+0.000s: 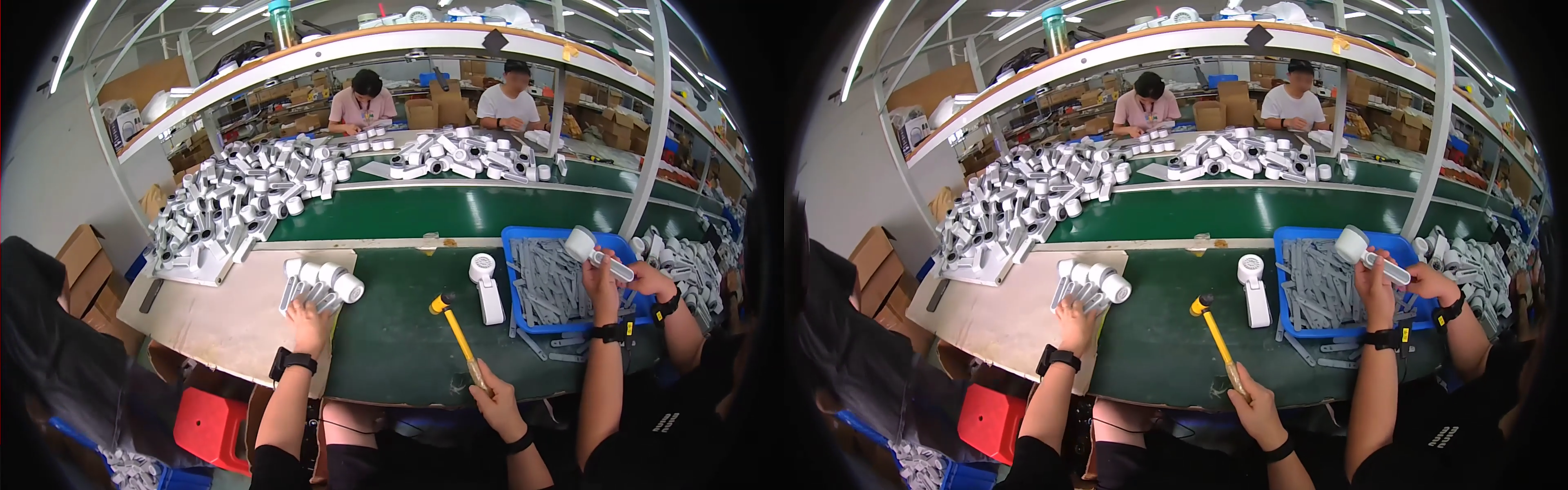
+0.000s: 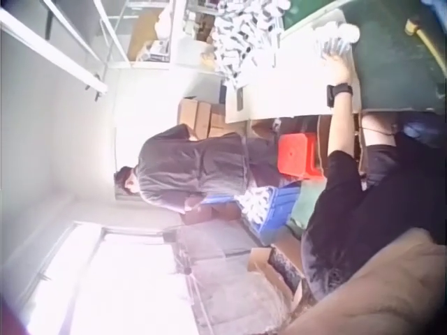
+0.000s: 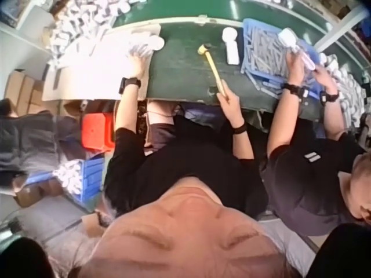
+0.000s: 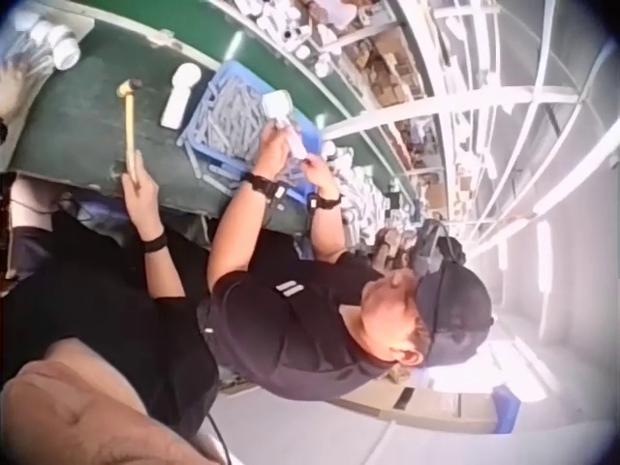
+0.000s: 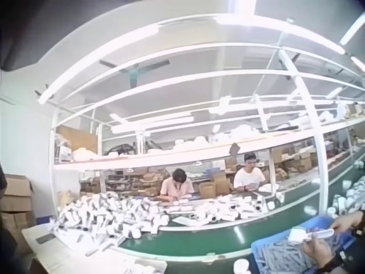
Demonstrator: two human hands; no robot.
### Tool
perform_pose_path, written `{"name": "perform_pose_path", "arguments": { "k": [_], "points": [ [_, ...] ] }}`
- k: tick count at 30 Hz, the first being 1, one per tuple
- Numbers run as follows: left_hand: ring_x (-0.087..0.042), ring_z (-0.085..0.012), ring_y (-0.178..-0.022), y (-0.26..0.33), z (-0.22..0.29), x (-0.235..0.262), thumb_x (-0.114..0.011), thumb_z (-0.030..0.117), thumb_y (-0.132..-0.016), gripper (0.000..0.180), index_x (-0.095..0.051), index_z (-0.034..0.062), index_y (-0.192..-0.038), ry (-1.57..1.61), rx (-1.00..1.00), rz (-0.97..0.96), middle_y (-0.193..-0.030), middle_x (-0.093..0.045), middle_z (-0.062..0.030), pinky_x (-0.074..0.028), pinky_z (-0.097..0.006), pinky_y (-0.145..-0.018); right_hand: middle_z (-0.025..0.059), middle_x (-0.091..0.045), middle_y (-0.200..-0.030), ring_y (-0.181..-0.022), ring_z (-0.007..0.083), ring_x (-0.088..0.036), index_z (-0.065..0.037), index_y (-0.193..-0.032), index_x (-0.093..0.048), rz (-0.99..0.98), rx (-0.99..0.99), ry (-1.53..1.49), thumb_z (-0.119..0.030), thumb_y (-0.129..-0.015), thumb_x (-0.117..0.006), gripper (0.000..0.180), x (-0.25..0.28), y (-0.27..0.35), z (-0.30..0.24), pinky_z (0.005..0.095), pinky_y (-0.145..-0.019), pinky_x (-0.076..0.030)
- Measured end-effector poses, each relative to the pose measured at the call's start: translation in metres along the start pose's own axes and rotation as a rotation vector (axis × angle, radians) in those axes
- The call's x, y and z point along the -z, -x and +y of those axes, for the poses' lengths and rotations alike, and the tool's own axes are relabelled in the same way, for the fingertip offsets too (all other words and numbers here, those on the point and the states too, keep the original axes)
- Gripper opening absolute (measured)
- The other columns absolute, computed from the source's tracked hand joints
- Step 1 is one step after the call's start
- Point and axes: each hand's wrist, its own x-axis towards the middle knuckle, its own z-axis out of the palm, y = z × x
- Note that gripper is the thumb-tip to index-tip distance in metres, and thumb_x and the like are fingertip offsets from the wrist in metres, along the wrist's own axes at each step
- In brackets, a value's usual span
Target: The person picks up a white fan handle, inserts a grey plastic component into it, and strikes the handle with a yellow hammer. They then place the assembled fan handle onto the work surface and repeat the process with another handle.
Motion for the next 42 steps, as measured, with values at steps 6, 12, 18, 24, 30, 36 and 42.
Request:
{"name": "perform_pose_path", "arguments": {
  "k": [6, 12, 18, 24, 30, 36, 42],
  "points": [
    [-0.044, -0.0392, -0.120, -0.040, -0.009, -0.025, -0.071, 0.032, -0.079, 0.044, -0.064, -0.0026, -0.106, -0.047, 0.080, -0.135, -0.126, -0.052, -0.0196, -0.035, -0.053, -0.102, -0.0007, -0.058, -0.080, -0.061, 0.0043, -0.051, -0.003, -0.146, -0.044, 0.004, 0.059, 0.018, -0.002, -0.091, -0.063, 0.058, 0.006, 0.001, 0.002, 0.0218, -0.055, -0.043],
    [-0.045, -0.0400, -0.125, -0.056, 0.050, -0.042, -0.072, 0.027, -0.078, 0.056, -0.055, 0.0040, -0.126, -0.327, -0.050, 0.130, -0.137, -0.047, -0.0202, -0.035, -0.054, -0.104, 0.0027, -0.060, -0.079, -0.058, 0.0061, -0.052, -0.004, -0.148, -0.042, 0.016, -0.180, -0.374, -0.002, -0.092, -0.061, 0.059, 0.010, 0.001, -0.004, 0.0217, -0.053, -0.043],
    [-0.047, -0.0471, -0.122, -0.004, 0.252, -0.018, -0.074, 0.024, -0.084, 0.047, -0.060, 0.0081, -0.125, 0.722, -0.475, -0.321, -0.141, -0.040, -0.0294, -0.043, -0.049, -0.103, 0.0050, -0.058, -0.078, -0.054, 0.0085, -0.052, -0.002, -0.151, -0.033, 0.201, -0.050, -0.506, 0.002, -0.092, -0.055, 0.064, 0.003, 0.014, 0.017, 0.0223, -0.047, -0.043],
    [-0.053, -0.0420, -0.106, 0.028, 0.329, -0.061, -0.066, 0.035, -0.091, 0.032, -0.068, 0.0081, -0.109, 0.654, -0.584, -0.270, -0.107, -0.064, -0.0227, -0.040, -0.050, -0.091, 0.0080, -0.058, -0.079, -0.055, 0.0112, -0.053, 0.000, -0.152, -0.028, 0.219, 0.020, -0.611, 0.001, -0.093, -0.055, 0.066, 0.001, 0.018, 0.015, 0.0234, -0.048, -0.044],
    [-0.051, -0.0470, -0.108, 0.029, 0.310, -0.024, -0.078, 0.014, -0.075, 0.024, -0.061, 0.0051, -0.090, 0.589, -0.422, -0.515, -0.143, -0.036, -0.0238, -0.048, -0.049, -0.092, 0.0041, -0.059, -0.080, -0.057, 0.0081, -0.053, 0.000, -0.150, -0.034, 0.202, 0.002, -0.690, 0.001, -0.093, -0.057, 0.061, 0.006, 0.019, 0.016, 0.0209, -0.050, -0.043],
    [-0.058, -0.0442, -0.111, 0.030, 0.231, 0.002, -0.071, 0.007, -0.077, 0.053, -0.045, 0.0036, -0.122, 0.814, -0.316, -0.535, -0.117, -0.059, -0.0255, -0.050, -0.045, -0.093, 0.0059, -0.059, -0.079, -0.056, 0.0095, -0.053, 0.001, -0.150, -0.034, 0.119, 0.055, -0.488, 0.004, -0.091, -0.056, 0.063, 0.006, 0.018, 0.018, 0.0222, -0.050, -0.043],
    [-0.061, -0.0400, -0.107, 0.031, 0.166, 0.029, -0.071, 0.009, -0.079, 0.047, -0.056, -0.0004, -0.122, 0.877, -0.290, -0.532, -0.110, -0.065, -0.0219, -0.051, -0.044, -0.092, 0.0037, -0.058, -0.076, -0.055, 0.0077, -0.051, 0.000, -0.149, -0.037, 0.035, 0.060, -0.400, 0.005, -0.090, -0.056, 0.062, 0.009, 0.014, 0.013, 0.0213, -0.050, -0.042]
  ]
}}
